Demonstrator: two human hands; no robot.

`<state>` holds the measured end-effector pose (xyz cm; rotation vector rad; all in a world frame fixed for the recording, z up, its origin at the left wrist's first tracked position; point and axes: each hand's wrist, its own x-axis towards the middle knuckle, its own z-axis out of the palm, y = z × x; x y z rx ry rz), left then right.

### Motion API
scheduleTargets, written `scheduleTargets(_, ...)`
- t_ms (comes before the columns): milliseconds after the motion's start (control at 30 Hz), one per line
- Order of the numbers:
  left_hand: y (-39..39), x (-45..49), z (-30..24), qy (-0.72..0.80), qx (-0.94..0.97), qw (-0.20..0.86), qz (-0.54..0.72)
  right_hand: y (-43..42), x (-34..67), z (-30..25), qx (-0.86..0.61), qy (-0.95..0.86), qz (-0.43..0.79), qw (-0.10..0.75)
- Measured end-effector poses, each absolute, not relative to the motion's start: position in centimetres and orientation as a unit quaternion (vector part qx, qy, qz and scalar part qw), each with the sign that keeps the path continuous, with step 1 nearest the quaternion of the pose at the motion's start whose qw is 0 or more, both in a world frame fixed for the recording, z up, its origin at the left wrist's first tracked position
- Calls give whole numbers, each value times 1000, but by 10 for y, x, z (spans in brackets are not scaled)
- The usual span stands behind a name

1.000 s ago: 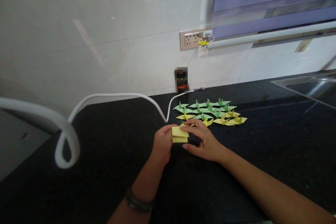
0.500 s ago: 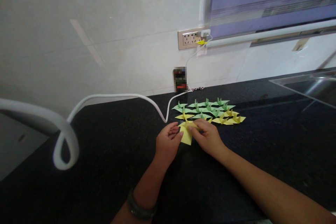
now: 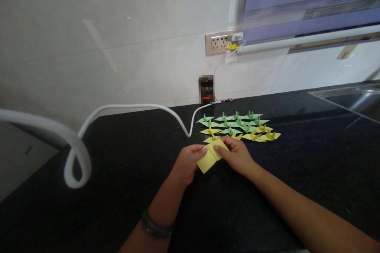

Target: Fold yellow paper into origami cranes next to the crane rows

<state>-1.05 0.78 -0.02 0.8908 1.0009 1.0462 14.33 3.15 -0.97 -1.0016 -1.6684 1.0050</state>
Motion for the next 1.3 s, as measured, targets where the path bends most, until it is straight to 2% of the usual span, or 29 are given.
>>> scheduleTargets(100,8,-12,-2,453,402,652,455,33,144,-11,-405,-681,400,461)
scheduleTargets(300,9,-13,-3,458,432,634,450,34,149,-7,-377,-751,255,478)
scheduleTargets(467,9,-13,1,470,432,627,447,37,154,-3,-296,-812,187,466)
scheduleTargets(567,9,-12,3,465,428,629,452,37,154,-5,-316,-799,201,470)
scheduleTargets(667,10,-13,4,466,423,624,463,35,152,-7,-380,-731,280,494)
scheduleTargets(833,10,-13,5,466,400,629,476,34,149,-4,-346,-739,277,507)
scheduleTargets(1033,10,-13,7,462,390,632,485,33,147,-6,-382,-685,352,510)
scheduleTargets(1133,10,-14,7,454,383,641,487,33,149,-4,-325,-739,289,515)
scheduleTargets(1300,13,-16,9,437,351,668,489,36,156,5,-266,-831,185,453)
